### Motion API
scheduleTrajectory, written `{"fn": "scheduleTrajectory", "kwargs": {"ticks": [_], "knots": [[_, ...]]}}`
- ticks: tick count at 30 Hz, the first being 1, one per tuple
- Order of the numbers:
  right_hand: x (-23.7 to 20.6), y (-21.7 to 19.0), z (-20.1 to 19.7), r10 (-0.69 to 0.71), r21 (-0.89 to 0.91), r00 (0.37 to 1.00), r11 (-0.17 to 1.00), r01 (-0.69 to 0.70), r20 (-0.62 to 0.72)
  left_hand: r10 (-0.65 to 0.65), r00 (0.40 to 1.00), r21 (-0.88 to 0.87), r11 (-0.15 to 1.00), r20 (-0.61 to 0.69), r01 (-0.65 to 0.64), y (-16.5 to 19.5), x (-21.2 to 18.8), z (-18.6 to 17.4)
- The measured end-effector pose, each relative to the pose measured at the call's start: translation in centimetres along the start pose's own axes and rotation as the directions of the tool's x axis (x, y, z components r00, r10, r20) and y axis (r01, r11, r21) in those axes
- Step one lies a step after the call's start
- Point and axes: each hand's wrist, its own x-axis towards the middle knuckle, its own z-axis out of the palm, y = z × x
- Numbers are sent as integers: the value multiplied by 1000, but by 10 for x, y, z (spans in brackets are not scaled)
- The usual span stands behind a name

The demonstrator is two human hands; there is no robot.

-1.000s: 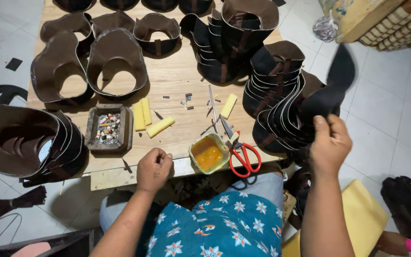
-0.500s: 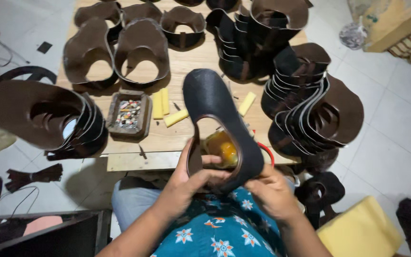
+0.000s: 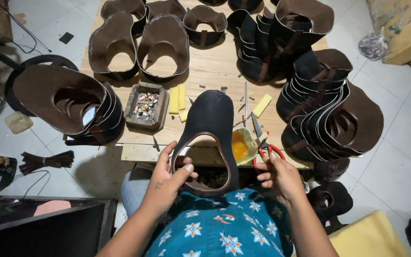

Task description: The person holds a curved shoe upper in one hand and uses a brush to apply glue from a small container along its edge, working on one upper at a time. They place the finished upper on a stack and pick up the next one, repeating the gluing cycle across the table.

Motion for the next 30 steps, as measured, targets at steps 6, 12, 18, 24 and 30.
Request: {"fn": "scheduleTrajectory", "kwargs": {"ticks": [6,12,18,24,30], "knots": [[27,8,2,-29,89,999,996,27,20,-30,999,-178,984,-13,28,-12,-9,-13],[47,-4,6,-9,207,1000,978,5,19,-78,994,22,997,76,76,-19,-9,-15],[61,-21,12,-6,197,996,980,-10,85,-96,989,263,963,111,64,-8,-23,-9],[90,-21,14,-82,379,987,925,23,140,-294,944,54,956,150,289,-2,-28,-6],[102,-12,12,-168,558,970,829,41,178,-462,882,-141,883,-96,447,-19,-18,-7]]}}
